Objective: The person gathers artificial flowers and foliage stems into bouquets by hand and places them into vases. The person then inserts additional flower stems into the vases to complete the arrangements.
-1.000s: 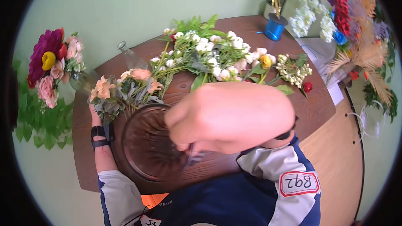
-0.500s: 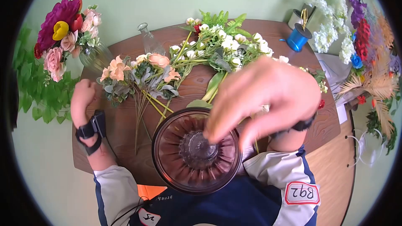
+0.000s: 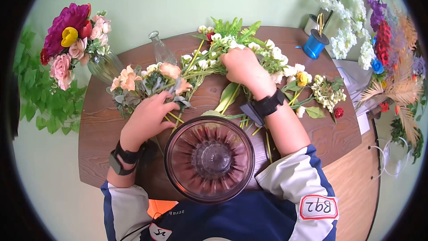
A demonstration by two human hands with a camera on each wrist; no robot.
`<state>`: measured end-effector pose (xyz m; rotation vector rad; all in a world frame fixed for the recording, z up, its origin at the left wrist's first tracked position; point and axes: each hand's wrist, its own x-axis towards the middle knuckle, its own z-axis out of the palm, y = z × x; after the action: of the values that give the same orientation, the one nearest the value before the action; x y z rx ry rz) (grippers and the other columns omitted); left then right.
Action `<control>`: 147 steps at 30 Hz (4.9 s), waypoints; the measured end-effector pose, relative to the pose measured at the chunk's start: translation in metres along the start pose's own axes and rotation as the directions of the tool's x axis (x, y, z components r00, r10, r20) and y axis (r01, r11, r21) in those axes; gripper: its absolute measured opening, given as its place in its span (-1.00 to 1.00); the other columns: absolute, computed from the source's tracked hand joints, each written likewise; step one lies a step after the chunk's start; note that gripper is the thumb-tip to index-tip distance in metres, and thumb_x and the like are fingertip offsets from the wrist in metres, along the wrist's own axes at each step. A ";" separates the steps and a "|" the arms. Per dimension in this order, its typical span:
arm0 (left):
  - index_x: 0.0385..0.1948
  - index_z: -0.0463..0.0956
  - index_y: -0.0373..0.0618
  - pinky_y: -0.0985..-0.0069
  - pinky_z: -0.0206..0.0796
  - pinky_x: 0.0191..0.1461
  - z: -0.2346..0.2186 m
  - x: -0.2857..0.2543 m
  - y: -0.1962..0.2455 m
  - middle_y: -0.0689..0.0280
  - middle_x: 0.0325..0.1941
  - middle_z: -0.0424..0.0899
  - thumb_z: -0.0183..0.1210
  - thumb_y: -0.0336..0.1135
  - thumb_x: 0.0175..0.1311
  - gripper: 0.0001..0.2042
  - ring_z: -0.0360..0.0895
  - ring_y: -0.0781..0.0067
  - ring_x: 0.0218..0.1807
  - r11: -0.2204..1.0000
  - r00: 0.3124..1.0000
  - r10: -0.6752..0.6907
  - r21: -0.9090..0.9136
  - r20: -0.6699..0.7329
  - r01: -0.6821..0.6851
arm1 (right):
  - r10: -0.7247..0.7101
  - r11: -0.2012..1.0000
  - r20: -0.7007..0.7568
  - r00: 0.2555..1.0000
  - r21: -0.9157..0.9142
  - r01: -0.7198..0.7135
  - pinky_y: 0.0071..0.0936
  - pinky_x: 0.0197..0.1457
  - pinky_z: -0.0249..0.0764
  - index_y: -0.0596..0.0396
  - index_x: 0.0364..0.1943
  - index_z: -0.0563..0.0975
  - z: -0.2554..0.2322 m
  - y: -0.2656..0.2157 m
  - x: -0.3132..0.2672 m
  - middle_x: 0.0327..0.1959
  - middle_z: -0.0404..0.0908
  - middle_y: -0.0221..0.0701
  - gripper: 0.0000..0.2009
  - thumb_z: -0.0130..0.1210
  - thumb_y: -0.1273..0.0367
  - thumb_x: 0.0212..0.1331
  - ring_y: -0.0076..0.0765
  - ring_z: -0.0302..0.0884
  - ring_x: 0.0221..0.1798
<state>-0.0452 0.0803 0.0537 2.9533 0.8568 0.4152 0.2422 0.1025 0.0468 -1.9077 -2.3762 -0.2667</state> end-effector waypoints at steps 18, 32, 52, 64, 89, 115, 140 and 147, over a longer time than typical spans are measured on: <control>-0.48 0.53 -0.22 0.35 0.34 -0.40 -0.046 -0.018 -0.021 0.14 -0.57 0.55 0.25 -0.20 -0.04 -0.74 0.51 0.16 -0.51 0.869 0.880 -0.474 0.173 0.020 0.464 | 0.310 0.672 -0.632 0.710 0.674 0.307 -0.68 -0.26 0.39 0.18 -0.23 0.53 -0.115 -0.011 -0.053 -0.38 0.59 -0.46 -0.79 0.19 0.46 0.01 -0.68 0.47 -0.32; -0.21 0.43 -0.14 0.31 0.24 -0.09 -0.075 0.001 0.043 0.18 -0.26 0.55 0.24 -0.27 -0.05 -0.66 0.48 0.13 -0.25 0.902 0.864 0.040 0.389 -0.503 0.185 | -0.282 0.608 -0.670 0.686 0.429 0.668 -0.38 -0.18 0.45 0.03 -0.26 0.56 -0.099 -0.060 -0.037 -0.36 0.55 -0.34 -0.79 0.19 0.41 -0.06 -0.20 0.51 -0.24; -0.33 0.48 -0.17 0.72 -0.22 -0.71 -0.060 -0.009 -0.019 0.54 -0.89 0.14 -0.24 -0.04 0.41 -0.59 -0.02 0.80 -0.82 0.475 0.725 -0.685 -0.799 -0.072 0.370 | 0.414 0.860 0.474 0.777 0.076 -0.504 -0.35 -0.27 0.52 0.27 -0.50 0.57 -0.024 0.022 -0.012 -0.52 0.60 -0.16 -0.62 0.29 0.15 -0.16 -0.20 0.59 -0.45; -0.32 0.49 -0.22 0.77 -0.25 -0.68 -0.066 -0.007 -0.011 0.64 -0.72 0.25 0.11 -0.27 0.23 -0.82 0.00 0.90 -0.74 0.434 0.600 -0.749 -0.892 -0.279 0.127 | 0.491 0.704 -0.141 0.860 0.645 -0.296 -0.33 -0.20 0.48 0.19 -0.15 0.39 0.012 0.034 0.008 -0.40 0.58 -0.11 -0.65 0.10 0.52 -0.13 -0.06 0.57 -0.23; -0.46 0.53 -0.21 0.73 -0.16 -0.80 -0.029 0.007 -0.010 0.44 -0.87 0.32 -0.19 -0.10 0.38 -0.59 0.04 0.76 -0.87 0.388 0.724 -0.687 -0.878 -0.071 0.282 | 0.560 0.184 -0.182 0.809 0.978 0.093 -0.66 -0.52 0.41 0.23 -0.40 0.43 -0.032 0.029 0.000 -0.56 0.54 -0.42 -0.91 0.09 0.58 0.01 -0.58 0.49 -0.58; -0.35 0.45 -0.18 0.15 0.29 -0.18 0.072 0.018 0.009 0.03 -0.41 0.49 -0.03 -0.29 0.21 -0.83 0.45 -0.08 -0.26 0.846 0.942 -0.324 -0.418 0.089 0.330 | -0.035 -0.931 -0.305 0.952 0.355 0.079 -0.61 -0.39 0.11 0.22 -0.47 0.31 -0.061 0.062 -0.022 -0.54 0.19 -0.43 -0.91 -0.02 0.53 0.00 -0.53 0.08 -0.49; -0.62 0.14 -0.02 0.69 -0.03 -0.58 -0.012 0.010 -0.027 0.44 -0.71 0.13 -0.21 -0.07 0.39 -0.64 0.06 0.62 -0.64 -0.222 0.965 -0.088 -0.950 0.246 0.222 | 0.460 -0.446 -0.570 0.681 0.515 0.732 -0.15 0.10 0.42 0.30 -0.16 0.45 -0.067 0.081 -0.033 -0.25 0.57 -0.16 -0.76 -0.09 0.47 0.11 -0.22 0.54 -0.13; -0.62 0.11 0.00 0.64 -0.03 -0.57 -0.025 0.003 -0.030 0.42 -0.71 0.10 -0.20 0.06 0.34 -0.60 0.04 0.57 -0.62 -0.153 0.997 -0.018 -0.986 0.077 0.073 | 0.226 0.877 -0.791 0.568 0.420 0.235 -0.46 -0.40 0.35 0.15 -0.44 0.58 -0.071 0.073 -0.032 -0.59 0.46 -0.36 -0.78 -0.09 0.61 -0.13 -0.42 0.40 -0.52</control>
<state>-0.0653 0.1062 0.0755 1.3082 0.2435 0.6097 0.3176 0.0736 0.1169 -1.1283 -1.5709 -0.4047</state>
